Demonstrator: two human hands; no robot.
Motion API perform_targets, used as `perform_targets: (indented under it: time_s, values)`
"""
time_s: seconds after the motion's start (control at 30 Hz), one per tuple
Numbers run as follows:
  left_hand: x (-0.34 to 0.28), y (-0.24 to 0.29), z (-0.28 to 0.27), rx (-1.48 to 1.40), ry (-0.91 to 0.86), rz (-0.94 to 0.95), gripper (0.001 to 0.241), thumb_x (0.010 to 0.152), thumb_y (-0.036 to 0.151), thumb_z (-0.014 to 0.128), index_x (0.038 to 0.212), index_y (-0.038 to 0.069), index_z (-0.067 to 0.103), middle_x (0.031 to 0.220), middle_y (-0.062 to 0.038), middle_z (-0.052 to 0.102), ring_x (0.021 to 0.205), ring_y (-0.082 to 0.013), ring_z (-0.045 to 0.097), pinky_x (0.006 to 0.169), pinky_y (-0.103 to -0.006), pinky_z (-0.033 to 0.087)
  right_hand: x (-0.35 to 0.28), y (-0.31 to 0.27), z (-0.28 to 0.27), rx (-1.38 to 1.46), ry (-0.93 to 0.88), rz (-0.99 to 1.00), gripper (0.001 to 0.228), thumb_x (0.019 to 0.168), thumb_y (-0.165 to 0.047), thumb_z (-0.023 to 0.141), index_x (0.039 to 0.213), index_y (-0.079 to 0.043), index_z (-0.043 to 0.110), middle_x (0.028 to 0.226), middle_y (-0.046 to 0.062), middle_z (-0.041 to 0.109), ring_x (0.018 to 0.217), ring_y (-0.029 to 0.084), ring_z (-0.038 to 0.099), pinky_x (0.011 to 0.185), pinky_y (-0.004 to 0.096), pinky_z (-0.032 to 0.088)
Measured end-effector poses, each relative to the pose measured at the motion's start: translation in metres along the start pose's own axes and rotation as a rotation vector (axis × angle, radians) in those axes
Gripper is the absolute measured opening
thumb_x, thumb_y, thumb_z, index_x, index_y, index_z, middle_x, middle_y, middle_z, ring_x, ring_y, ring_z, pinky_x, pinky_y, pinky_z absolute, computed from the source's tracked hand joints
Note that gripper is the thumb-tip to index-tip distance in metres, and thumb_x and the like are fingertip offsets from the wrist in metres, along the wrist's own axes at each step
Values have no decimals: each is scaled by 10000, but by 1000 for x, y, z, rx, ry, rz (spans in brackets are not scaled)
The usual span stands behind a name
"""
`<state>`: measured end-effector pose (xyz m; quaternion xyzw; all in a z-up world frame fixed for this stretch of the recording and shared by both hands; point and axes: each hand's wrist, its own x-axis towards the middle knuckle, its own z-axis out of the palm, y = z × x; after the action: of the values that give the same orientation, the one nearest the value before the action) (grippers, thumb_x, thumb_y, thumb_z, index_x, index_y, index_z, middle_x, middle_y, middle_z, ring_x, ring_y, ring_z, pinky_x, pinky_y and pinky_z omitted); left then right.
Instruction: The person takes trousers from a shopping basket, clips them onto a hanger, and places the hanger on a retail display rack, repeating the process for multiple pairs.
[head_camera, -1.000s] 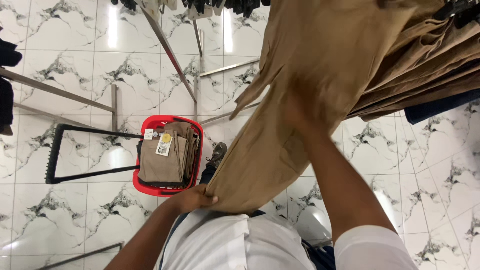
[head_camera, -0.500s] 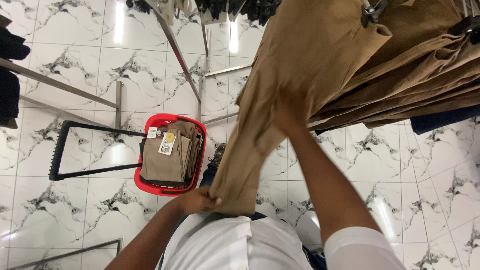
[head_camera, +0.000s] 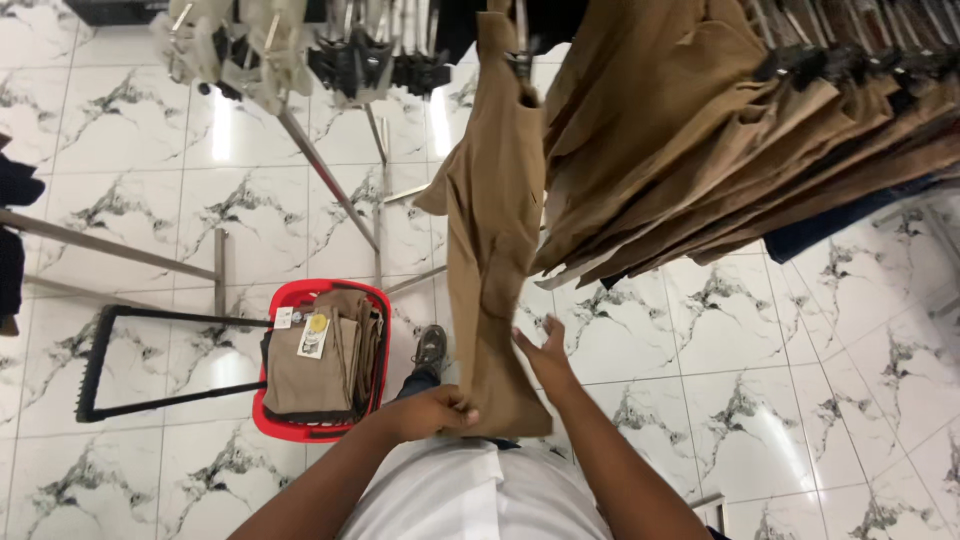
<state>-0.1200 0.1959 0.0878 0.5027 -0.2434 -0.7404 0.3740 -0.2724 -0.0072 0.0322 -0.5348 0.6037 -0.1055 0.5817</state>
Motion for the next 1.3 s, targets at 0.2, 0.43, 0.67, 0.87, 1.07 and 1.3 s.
perform_targets:
  time_s: [0.2,0.43,0.67,0.87,1.07,1.3]
  values:
    - [52,23,46,496,-365,379,160,1021,249,626,930,118,613,940,17,556,908,-125,541,883,-311,456,-21,-103,-35,-45,-62,-563,1183,734,-581,786,1605,-61,178,1681,186,276,1563,289,279,1247,451,253]
    - [78,112,61,1075,-401,248,390,982,421,587,797,83,530,934,-97,638,1052,-298,560,1195,-513,192,25,-107,-65,-650,232,-77,1158,723,-440,781,1602,-141,89,1636,193,115,1470,444,170,1128,672,229]
    - [135,142,3,1064,-343,71,286,946,306,475,881,29,499,939,-199,617,798,-301,541,729,-442,399,-26,-285,-49,-262,753,-1477,323,937,-77,641,1215,13,504,1345,193,355,1307,345,410,1150,539,460]
    - [155,195,-38,965,-280,164,436,1067,422,457,814,74,521,699,-83,505,633,-312,551,650,-471,456,41,-386,-35,-1021,710,-1094,462,1059,-396,586,1472,-192,543,1016,42,641,1112,315,595,978,598,265]
    - [170,231,-98,896,-183,-46,410,1021,482,513,1340,258,640,1373,-16,672,1315,-274,611,1112,-464,450,101,-375,-96,-523,479,-1038,87,977,-152,812,1021,-90,770,918,129,714,917,367,724,878,441,529]
    - [246,253,-236,584,300,241,305,972,290,649,1149,53,722,1099,-178,737,1101,-307,712,1042,-445,519,87,-412,-173,-543,280,-710,139,1106,-226,703,1069,-94,728,1016,148,657,994,332,646,907,492,478]
